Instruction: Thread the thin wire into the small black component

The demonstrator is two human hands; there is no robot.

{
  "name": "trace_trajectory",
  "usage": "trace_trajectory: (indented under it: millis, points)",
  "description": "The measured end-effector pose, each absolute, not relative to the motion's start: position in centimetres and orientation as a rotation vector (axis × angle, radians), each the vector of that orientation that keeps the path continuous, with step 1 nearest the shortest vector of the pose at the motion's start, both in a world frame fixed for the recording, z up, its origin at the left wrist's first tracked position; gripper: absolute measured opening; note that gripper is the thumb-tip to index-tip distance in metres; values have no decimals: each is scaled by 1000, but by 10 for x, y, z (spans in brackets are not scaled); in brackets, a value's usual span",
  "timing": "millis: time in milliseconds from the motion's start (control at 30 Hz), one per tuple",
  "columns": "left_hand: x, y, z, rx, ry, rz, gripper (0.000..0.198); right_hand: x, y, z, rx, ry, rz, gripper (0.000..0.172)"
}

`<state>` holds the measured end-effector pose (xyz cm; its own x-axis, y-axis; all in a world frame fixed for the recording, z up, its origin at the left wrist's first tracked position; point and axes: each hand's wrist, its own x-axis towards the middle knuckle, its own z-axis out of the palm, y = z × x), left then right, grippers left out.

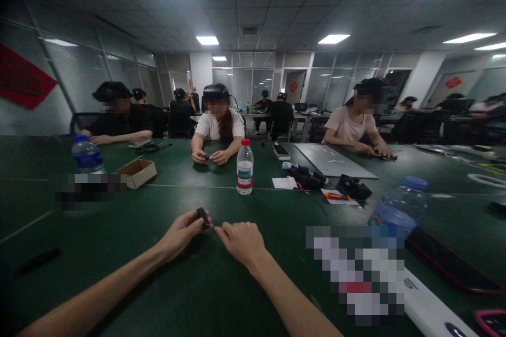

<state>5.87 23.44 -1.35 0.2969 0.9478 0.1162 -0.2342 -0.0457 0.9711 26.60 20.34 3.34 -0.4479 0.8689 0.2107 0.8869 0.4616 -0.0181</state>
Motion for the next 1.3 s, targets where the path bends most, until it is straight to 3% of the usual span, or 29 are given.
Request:
trace_trajectory:
  millis: [867,1033,1300]
  points:
    - [61,220,7,1431,829,1109,37,265,198,27,-1536,-2449,-97,46]
    - [68,212,13,1614,786,968,28,263,209,21,-1655,-2173,-6,49]
    - [64,221,0,1362,700,1064,32,262,211,21,-1556,-2258,6,48]
